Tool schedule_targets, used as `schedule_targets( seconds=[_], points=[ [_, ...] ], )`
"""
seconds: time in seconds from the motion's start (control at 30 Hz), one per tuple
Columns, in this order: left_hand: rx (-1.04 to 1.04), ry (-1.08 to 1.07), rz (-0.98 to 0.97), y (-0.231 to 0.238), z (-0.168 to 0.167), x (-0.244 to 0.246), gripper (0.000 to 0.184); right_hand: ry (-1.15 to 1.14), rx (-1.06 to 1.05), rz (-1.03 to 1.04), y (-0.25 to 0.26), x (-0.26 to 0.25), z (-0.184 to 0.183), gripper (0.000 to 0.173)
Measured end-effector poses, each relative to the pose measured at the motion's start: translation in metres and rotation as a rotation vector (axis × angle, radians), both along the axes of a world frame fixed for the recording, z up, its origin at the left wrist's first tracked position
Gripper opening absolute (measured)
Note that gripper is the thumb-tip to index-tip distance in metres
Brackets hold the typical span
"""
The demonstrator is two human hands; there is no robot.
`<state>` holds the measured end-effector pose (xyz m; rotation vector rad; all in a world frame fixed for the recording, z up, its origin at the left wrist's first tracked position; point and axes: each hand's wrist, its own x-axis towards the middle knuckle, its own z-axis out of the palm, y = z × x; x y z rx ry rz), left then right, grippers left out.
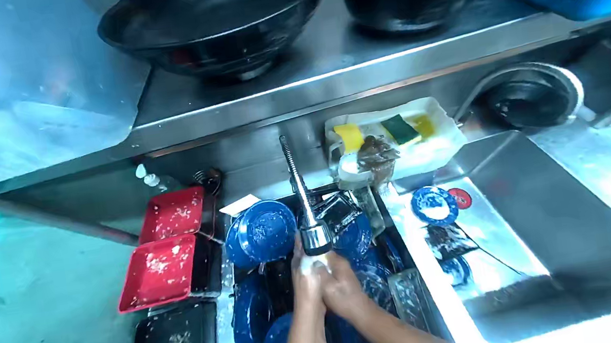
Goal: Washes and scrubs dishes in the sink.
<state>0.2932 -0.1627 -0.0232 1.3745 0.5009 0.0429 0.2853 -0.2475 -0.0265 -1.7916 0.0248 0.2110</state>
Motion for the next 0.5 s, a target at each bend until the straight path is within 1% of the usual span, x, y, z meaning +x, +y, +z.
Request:
schedule_targets(
  seconds=[0.03,0.07,0.1,0.13,0.17,0.2,0.23,0.27,0.3,0.33,0.37,0.4,0.43,0.47,0.5],
  points=[
    [-0.079,-0.002,0.015,-0.003,0.013,-0.003,0.046,-0.041,-0.053,0.074,0.007,0.006,-0.01,0.047],
    [-0.118,-0.012,0.013,-0.002,0.02,-0.006,0.048,-0.06,-0.11,0.109,0.011,0.018,-0.019,0.05],
    [-0.137,-0.026,0.0,-0.001,0.027,-0.01,0.05,-0.032,-0.152,0.113,0.014,0.029,-0.025,0.053],
    [-0.153,-0.044,0.013,0.002,0.025,-0.014,0.052,0.01,-0.153,0.091,0.018,0.032,-0.022,0.055],
    [-0.172,-0.049,0.053,0.009,0.022,-0.014,0.05,0.028,-0.138,0.111,0.024,0.026,-0.015,0.055],
    [-0.187,-0.037,0.109,0.016,0.019,-0.009,0.046,0.002,-0.127,0.188,0.031,0.016,-0.005,0.055],
    [-0.188,-0.017,0.148,0.023,0.017,-0.004,0.044,-0.028,-0.138,0.306,0.035,0.012,0.003,0.059],
    [-0.174,0.003,0.163,0.027,0.014,-0.002,0.043,-0.048,-0.159,0.349,0.038,0.014,0.0,0.061],
    [-0.125,0.012,0.141,0.028,0.013,-0.005,0.042,-0.066,-0.16,0.256,0.039,0.022,-0.012,0.061],
    [-0.065,0.0,0.119,0.026,0.015,-0.009,0.041,-0.089,-0.178,0.068,0.038,0.033,-0.025,0.062],
    [-0.035,-0.04,0.108,0.024,0.018,-0.014,0.041,-0.126,-0.224,-0.075,0.034,0.043,-0.036,0.064],
    [-0.041,-0.088,0.118,0.024,0.018,-0.016,0.043,-0.14,-0.281,-0.12,0.029,0.045,-0.042,0.066],
    [-0.078,-0.107,0.15,0.027,0.016,-0.013,0.044,-0.152,-0.297,-0.098,0.028,0.038,-0.041,0.062],
    [-0.134,-0.088,0.184,0.031,0.014,-0.007,0.046,-0.178,-0.309,-0.009,0.03,0.027,-0.036,0.057],
    [-0.191,-0.047,0.21,0.031,0.01,-0.001,0.046,-0.2,-0.329,0.115,0.031,0.019,-0.03,0.055]
  ],
)
